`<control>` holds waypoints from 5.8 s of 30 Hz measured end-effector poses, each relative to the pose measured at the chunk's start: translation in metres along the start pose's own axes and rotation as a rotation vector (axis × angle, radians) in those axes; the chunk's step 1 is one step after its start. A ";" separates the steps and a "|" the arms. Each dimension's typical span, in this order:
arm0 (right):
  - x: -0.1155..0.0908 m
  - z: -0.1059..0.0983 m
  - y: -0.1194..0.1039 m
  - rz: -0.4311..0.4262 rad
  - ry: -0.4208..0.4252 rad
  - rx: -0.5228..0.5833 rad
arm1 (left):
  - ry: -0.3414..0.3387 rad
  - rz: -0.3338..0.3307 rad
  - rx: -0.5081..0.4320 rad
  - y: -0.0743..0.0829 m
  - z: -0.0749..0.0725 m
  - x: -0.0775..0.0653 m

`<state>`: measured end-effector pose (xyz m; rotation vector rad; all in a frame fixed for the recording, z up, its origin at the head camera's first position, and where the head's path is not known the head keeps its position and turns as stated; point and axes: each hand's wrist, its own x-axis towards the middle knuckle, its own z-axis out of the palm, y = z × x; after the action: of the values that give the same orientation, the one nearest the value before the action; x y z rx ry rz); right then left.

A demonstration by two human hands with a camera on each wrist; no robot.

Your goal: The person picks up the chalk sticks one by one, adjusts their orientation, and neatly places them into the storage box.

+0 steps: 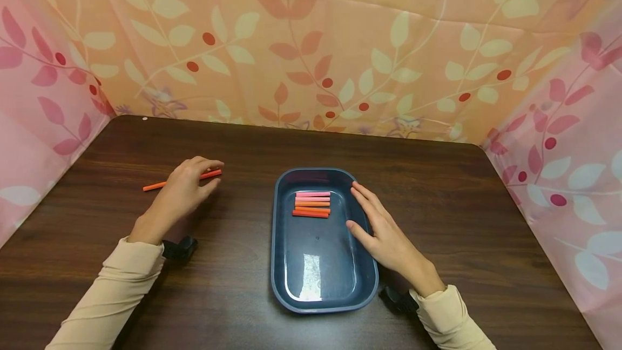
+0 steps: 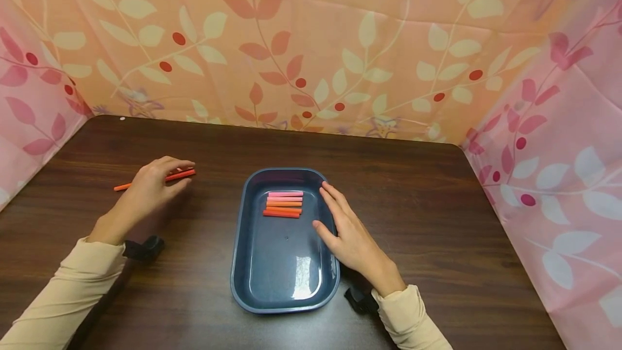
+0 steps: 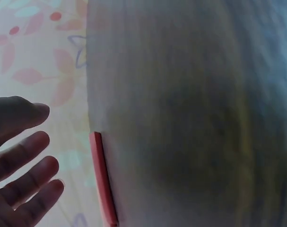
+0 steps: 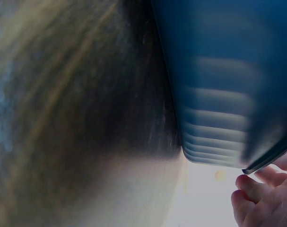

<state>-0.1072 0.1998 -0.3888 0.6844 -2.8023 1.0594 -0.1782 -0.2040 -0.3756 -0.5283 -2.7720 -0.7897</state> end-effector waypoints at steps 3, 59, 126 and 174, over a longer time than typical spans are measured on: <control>0.000 0.000 0.000 0.000 0.000 -0.002 | -0.021 -0.037 0.022 -0.005 -0.002 -0.001; 0.000 0.000 -0.001 0.019 -0.015 0.009 | -0.181 -0.048 0.044 -0.022 -0.004 -0.002; -0.002 -0.001 -0.001 0.030 -0.007 0.009 | -0.066 0.199 -0.060 0.077 0.002 0.009; -0.001 -0.001 -0.001 0.028 -0.015 0.013 | -0.273 0.368 -0.029 0.136 0.049 0.024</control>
<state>-0.1062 0.2002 -0.3880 0.6591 -2.8276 1.0826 -0.1512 -0.0629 -0.3455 -1.1897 -2.7695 -0.7155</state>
